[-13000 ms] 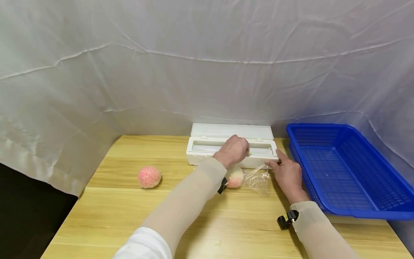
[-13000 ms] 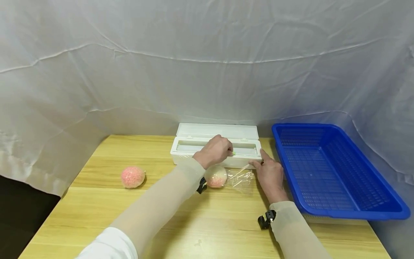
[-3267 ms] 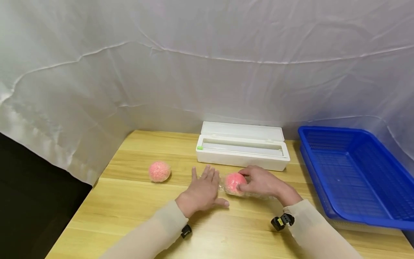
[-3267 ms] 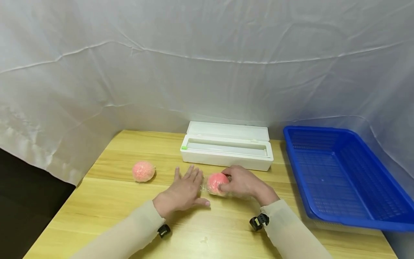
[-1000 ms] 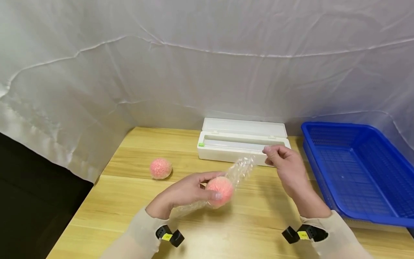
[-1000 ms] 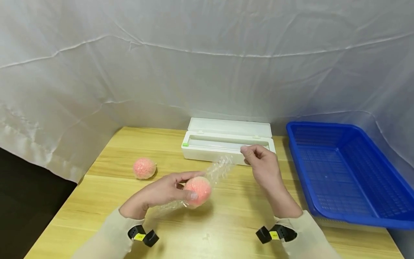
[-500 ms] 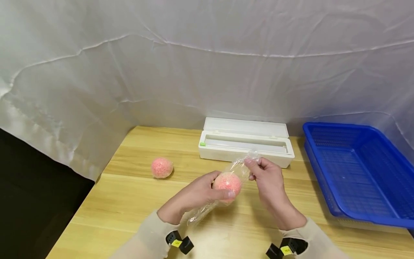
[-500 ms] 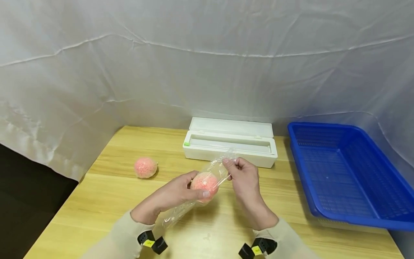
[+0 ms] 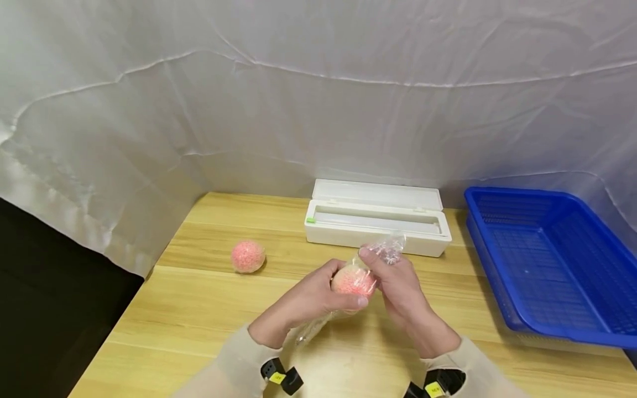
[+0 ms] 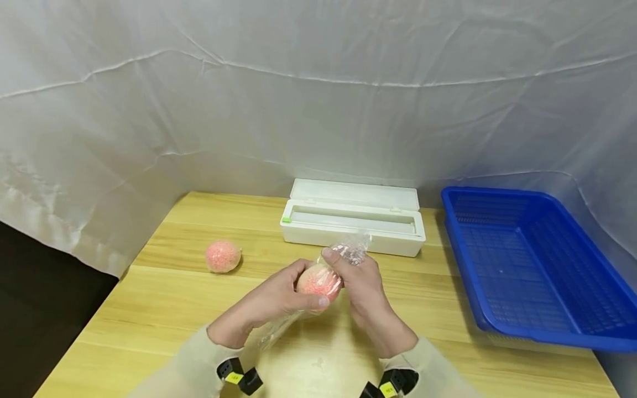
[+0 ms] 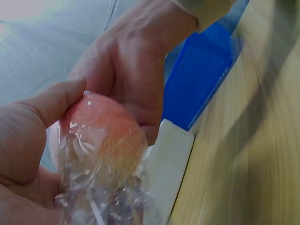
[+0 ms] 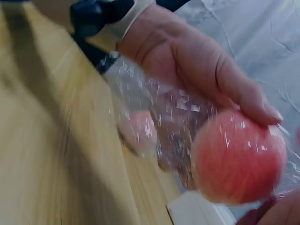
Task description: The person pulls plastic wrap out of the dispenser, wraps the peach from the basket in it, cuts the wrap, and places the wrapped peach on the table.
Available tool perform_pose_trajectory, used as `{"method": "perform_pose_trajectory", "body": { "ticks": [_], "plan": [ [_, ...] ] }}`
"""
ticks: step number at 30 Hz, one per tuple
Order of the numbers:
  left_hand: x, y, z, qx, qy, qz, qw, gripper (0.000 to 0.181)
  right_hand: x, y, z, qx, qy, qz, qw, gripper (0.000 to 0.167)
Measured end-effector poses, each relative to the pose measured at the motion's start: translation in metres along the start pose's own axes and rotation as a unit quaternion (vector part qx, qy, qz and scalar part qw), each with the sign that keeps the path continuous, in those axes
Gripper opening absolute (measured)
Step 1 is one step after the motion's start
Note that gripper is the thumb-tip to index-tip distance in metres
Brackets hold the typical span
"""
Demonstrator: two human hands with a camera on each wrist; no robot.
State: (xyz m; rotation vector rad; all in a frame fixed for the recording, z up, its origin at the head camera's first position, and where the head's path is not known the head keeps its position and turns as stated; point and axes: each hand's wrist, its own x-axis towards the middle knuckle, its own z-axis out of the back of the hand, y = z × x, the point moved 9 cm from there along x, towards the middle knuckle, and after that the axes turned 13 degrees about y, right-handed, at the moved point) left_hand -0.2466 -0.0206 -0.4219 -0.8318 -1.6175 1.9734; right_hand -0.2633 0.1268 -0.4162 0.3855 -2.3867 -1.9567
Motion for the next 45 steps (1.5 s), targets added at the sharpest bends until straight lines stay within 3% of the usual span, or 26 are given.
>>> {"method": "perform_pose_trajectory", "body": {
  "ticks": [5,10,12,18,22,27,35,38,42,45],
  "plan": [
    [0.000,-0.001,-0.004,0.017,-0.008,0.002,0.9998,0.063,-0.004,-0.002,0.011,0.034,-0.077,0.016,0.9964,0.023],
    [-0.004,-0.005,-0.003,0.024,-0.005,-0.023,0.9994,0.059,-0.007,0.002,0.015,0.046,-0.100,0.048,0.9928,0.033],
    [-0.007,-0.007,-0.002,0.019,-0.002,-0.036,0.9992,0.061,-0.008,0.005,0.014,0.050,-0.094,0.057,0.9927,0.033],
    [-0.014,-0.013,0.000,0.003,0.011,-0.071,0.9974,0.071,-0.011,0.008,0.011,0.052,-0.071,0.063,0.9941,0.010],
    [-0.018,-0.017,-0.002,-0.005,0.028,-0.091,0.9954,0.075,-0.014,0.005,0.009,0.067,-0.057,0.050,0.9949,0.018],
    [-0.022,-0.025,-0.006,-0.012,0.061,-0.121,0.9907,0.077,-0.017,0.002,0.004,0.077,-0.033,0.031,0.9960,0.015],
    [-0.027,-0.041,-0.015,-0.046,0.135,-0.194,0.9706,0.082,-0.022,-0.002,-0.015,0.061,0.074,-0.002,0.9954,0.024],
    [-0.028,-0.044,-0.018,-0.058,0.153,-0.213,0.9634,0.085,-0.025,-0.002,-0.019,0.060,0.096,-0.012,0.9935,0.025],
    [-0.028,-0.044,-0.015,-0.013,0.137,-0.196,0.9709,0.084,-0.028,0.001,-0.017,0.052,0.088,-0.005,0.9947,0.020],
    [-0.029,-0.044,-0.006,0.108,0.083,-0.164,0.9770,0.085,-0.029,0.008,-0.013,0.016,0.062,0.018,0.9978,0.022]
  ]
}}
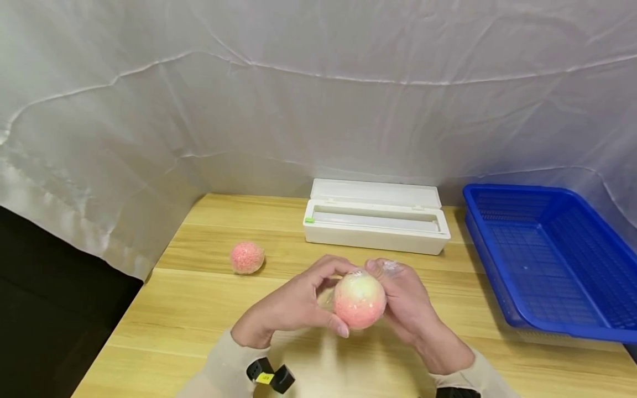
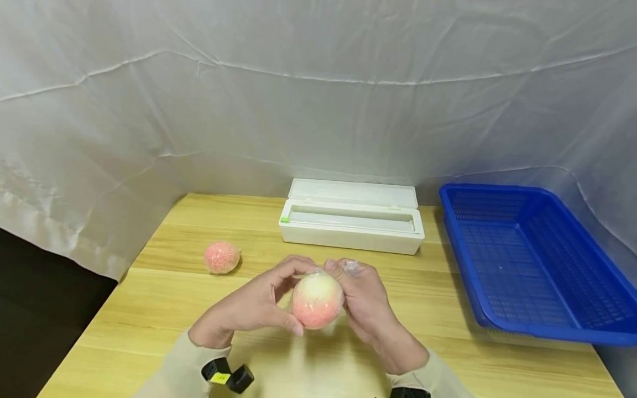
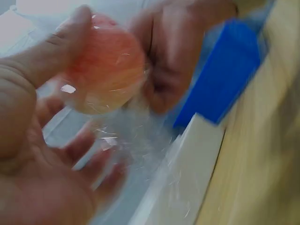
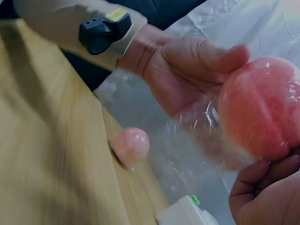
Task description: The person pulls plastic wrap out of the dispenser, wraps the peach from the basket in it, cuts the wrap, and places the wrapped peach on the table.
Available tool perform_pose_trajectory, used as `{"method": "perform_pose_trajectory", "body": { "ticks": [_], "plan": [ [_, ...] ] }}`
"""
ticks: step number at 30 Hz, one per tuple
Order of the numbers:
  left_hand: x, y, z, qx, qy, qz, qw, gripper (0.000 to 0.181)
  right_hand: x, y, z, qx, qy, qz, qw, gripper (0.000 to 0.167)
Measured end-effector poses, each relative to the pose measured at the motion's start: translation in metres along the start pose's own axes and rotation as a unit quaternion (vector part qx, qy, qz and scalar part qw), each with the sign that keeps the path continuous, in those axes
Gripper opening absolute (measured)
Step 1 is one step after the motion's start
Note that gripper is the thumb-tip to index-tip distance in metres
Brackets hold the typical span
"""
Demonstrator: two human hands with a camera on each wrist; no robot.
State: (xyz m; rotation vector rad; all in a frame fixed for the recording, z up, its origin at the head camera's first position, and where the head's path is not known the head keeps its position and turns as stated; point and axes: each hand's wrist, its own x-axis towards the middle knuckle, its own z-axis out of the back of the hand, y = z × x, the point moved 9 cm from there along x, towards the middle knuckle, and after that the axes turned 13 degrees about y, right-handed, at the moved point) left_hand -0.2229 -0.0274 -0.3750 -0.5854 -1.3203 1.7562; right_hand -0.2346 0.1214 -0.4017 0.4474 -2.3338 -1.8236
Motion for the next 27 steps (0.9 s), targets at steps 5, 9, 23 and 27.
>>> {"method": "perform_pose_trajectory", "body": {
  "ticks": [5,9,23,27],
  "plan": [
    [-0.001,-0.005,0.006,0.166,-0.037,0.063,0.9834,0.089,-0.005,0.017,0.010,-0.119,-0.067,0.047,0.9895,0.023],
    [0.001,0.000,-0.003,0.079,-0.035,0.099,0.9913,0.090,-0.012,0.027,0.014,-0.224,-0.120,0.085,0.9636,0.023],
    [0.009,0.010,-0.011,-0.076,-0.165,0.060,0.9816,0.046,-0.015,0.033,0.007,-0.418,-0.121,0.052,0.8988,0.056],
    [0.013,0.006,-0.015,-0.130,-0.136,0.021,0.9818,0.053,-0.011,0.020,0.011,-0.365,-0.081,-0.033,0.9271,0.065]
  ]
}}
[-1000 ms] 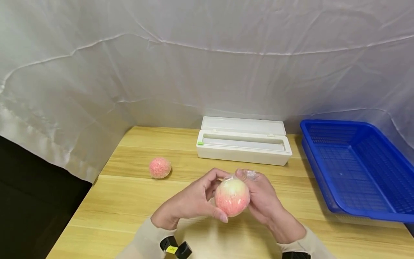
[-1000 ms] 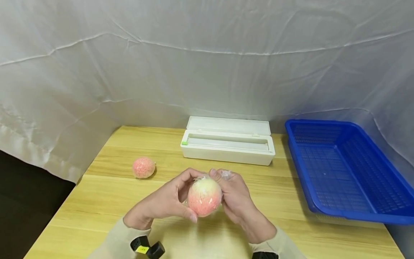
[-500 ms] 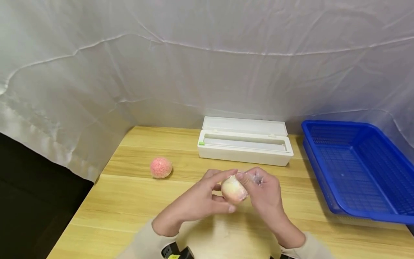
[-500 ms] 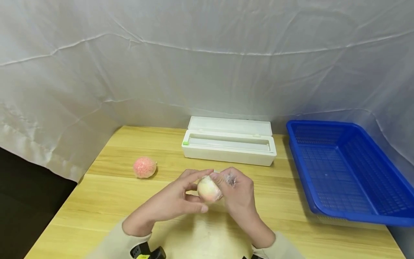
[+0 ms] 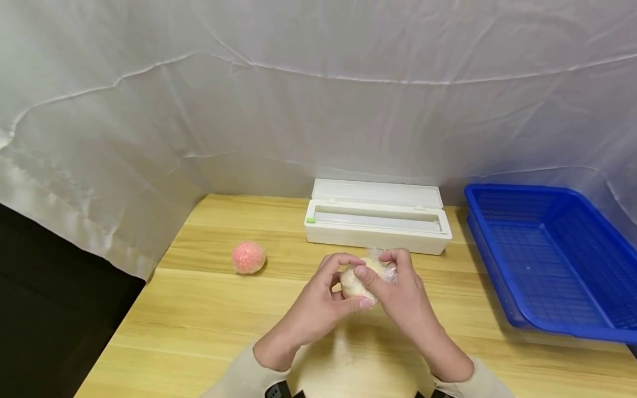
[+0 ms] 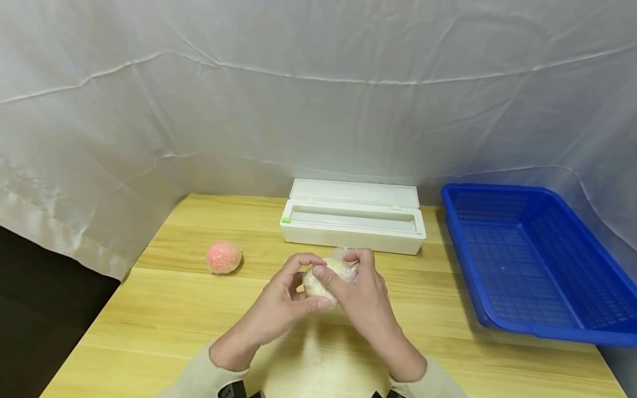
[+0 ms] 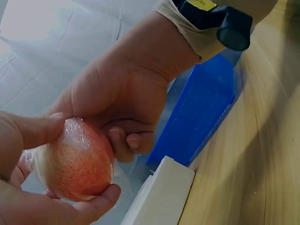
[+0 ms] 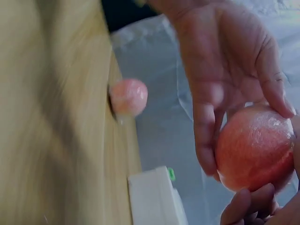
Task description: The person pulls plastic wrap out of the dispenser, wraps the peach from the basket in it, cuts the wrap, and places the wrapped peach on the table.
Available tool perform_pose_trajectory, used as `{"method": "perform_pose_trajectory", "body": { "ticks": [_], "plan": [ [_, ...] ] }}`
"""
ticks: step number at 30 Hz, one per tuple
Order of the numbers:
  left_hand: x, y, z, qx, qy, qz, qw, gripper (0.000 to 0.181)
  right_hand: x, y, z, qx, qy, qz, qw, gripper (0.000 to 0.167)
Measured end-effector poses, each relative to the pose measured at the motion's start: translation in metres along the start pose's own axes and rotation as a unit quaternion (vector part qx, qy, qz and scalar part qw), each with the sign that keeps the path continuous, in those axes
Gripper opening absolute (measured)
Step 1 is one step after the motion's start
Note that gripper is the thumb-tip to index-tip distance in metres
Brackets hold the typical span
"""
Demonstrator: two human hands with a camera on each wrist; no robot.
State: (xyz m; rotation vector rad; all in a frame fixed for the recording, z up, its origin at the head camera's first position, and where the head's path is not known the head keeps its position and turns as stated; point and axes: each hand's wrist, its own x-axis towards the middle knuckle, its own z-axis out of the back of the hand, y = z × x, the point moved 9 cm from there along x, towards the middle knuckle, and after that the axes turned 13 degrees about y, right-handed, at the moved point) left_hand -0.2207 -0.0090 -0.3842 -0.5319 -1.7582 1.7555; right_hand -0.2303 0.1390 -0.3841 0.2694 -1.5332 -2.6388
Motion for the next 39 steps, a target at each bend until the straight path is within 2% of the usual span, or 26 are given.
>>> {"method": "perform_pose_trajectory", "body": {
  "ticks": [2,5,8,13,15,20,23,25,27,30,32,33,36,39],
  "plan": [
    [0.001,0.002,0.000,-0.024,0.001,0.000,0.9997,0.051,0.001,-0.003,-0.004,0.033,0.020,-0.009,0.9992,0.061],
    [0.002,0.006,0.002,-0.045,-0.026,0.010,0.9986,0.042,0.002,-0.005,-0.008,0.075,0.024,-0.013,0.9968,0.055],
    [0.003,0.007,0.003,-0.074,-0.055,0.003,0.9957,0.035,0.003,-0.006,-0.008,0.127,0.004,-0.001,0.9918,0.048],
    [0.005,0.005,0.003,-0.113,-0.076,-0.026,0.9903,0.031,0.006,-0.005,-0.005,0.205,-0.041,0.039,0.9772,0.034],
    [0.005,0.006,0.004,-0.118,-0.083,-0.027,0.9892,0.028,0.007,-0.004,-0.005,0.210,-0.048,0.049,0.9752,0.031],
    [0.006,0.012,0.008,-0.121,-0.100,-0.013,0.9875,0.025,0.010,-0.006,0.000,0.194,-0.060,0.067,0.9770,0.030],
    [0.007,0.015,0.013,-0.130,-0.123,-0.008,0.9838,0.026,0.008,-0.010,0.009,0.199,-0.098,0.072,0.9725,0.031],
    [0.007,0.018,0.017,-0.142,-0.141,-0.008,0.9797,0.027,0.006,-0.015,0.013,0.213,-0.114,0.061,0.9686,0.033],
    [0.007,0.020,0.020,-0.158,-0.157,-0.016,0.9748,0.029,0.007,-0.019,0.007,0.224,-0.095,0.039,0.9691,0.039],
    [0.007,0.021,0.020,-0.154,-0.170,-0.028,0.9729,0.033,0.012,-0.019,-0.017,0.244,0.000,0.010,0.9698,0.051],
    [0.008,0.021,0.017,-0.136,-0.171,-0.033,0.9751,0.036,0.016,-0.016,-0.034,0.270,0.055,0.005,0.9612,0.059],
    [0.008,0.021,0.014,-0.126,-0.171,-0.035,0.9765,0.038,0.017,-0.014,-0.040,0.288,0.069,0.008,0.9552,0.060],
    [0.008,0.018,0.007,-0.104,-0.164,-0.047,0.9798,0.039,0.020,-0.011,-0.045,0.336,0.058,0.016,0.9398,0.058],
    [0.008,0.015,0.002,-0.096,-0.154,-0.063,0.9814,0.039,0.020,-0.012,-0.042,0.352,0.019,0.021,0.9357,0.054]
  ]
}}
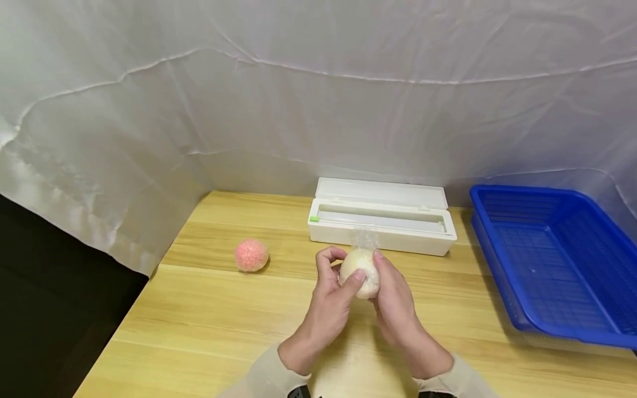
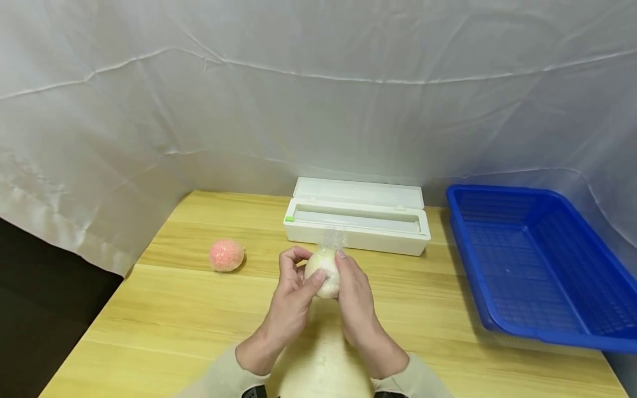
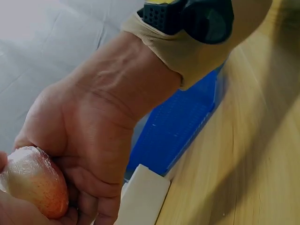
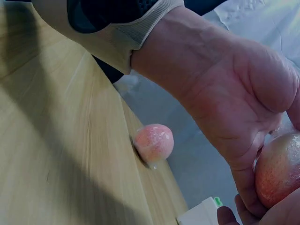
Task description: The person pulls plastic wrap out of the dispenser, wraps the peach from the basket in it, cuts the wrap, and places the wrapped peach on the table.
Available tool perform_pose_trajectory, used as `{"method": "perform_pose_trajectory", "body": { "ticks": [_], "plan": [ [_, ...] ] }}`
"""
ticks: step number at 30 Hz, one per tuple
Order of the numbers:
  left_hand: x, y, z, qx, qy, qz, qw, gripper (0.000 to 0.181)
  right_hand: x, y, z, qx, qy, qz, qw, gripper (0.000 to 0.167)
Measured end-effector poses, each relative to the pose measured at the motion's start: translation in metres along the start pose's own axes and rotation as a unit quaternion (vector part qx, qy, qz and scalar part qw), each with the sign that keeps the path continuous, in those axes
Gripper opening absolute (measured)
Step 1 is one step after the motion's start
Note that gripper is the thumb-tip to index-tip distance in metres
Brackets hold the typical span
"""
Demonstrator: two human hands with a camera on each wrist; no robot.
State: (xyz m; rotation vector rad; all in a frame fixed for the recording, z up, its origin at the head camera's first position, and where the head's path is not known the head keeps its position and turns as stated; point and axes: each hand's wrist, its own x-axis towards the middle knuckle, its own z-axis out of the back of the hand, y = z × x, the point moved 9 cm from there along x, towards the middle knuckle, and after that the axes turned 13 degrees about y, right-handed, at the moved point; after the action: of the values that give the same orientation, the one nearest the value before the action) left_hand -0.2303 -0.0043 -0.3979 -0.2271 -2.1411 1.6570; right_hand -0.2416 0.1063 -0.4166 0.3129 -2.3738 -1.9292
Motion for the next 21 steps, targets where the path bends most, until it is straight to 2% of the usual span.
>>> {"method": "perform_pose_trajectory", "body": {
  "ticks": [2,4,8,10,12,16,19,21],
  "plan": [
    [0.000,0.000,-0.001,0.002,0.001,-0.002,1.0000,0.039,-0.001,0.002,0.002,-0.015,-0.019,0.011,0.9996,0.052],
    [0.000,0.000,0.000,0.015,-0.014,0.002,0.9998,0.041,-0.001,0.005,0.002,-0.043,-0.028,0.022,0.9984,0.052],
    [-0.001,0.001,0.006,0.070,-0.072,0.007,0.9949,0.041,-0.002,0.008,0.000,-0.110,-0.036,0.036,0.9926,0.054],
    [-0.002,0.001,0.008,0.097,-0.094,0.009,0.9908,0.040,-0.003,0.008,0.001,-0.121,-0.045,0.036,0.9910,0.055],
    [-0.003,0.000,0.007,0.100,-0.098,0.003,0.9901,0.040,-0.004,0.006,0.002,-0.129,-0.049,0.028,0.9900,0.058],
    [-0.002,-0.002,0.006,0.096,-0.098,-0.009,0.9906,0.041,-0.006,0.005,0.002,-0.134,-0.049,0.038,0.9890,0.057],
    [-0.002,-0.002,0.008,0.100,-0.102,-0.014,0.9897,0.041,-0.006,0.005,0.000,-0.122,-0.049,0.051,0.9900,0.055],
    [-0.002,-0.002,0.010,0.095,-0.106,-0.016,0.9896,0.041,-0.004,0.002,0.000,-0.100,-0.046,0.042,0.9931,0.058]
  ]
}}
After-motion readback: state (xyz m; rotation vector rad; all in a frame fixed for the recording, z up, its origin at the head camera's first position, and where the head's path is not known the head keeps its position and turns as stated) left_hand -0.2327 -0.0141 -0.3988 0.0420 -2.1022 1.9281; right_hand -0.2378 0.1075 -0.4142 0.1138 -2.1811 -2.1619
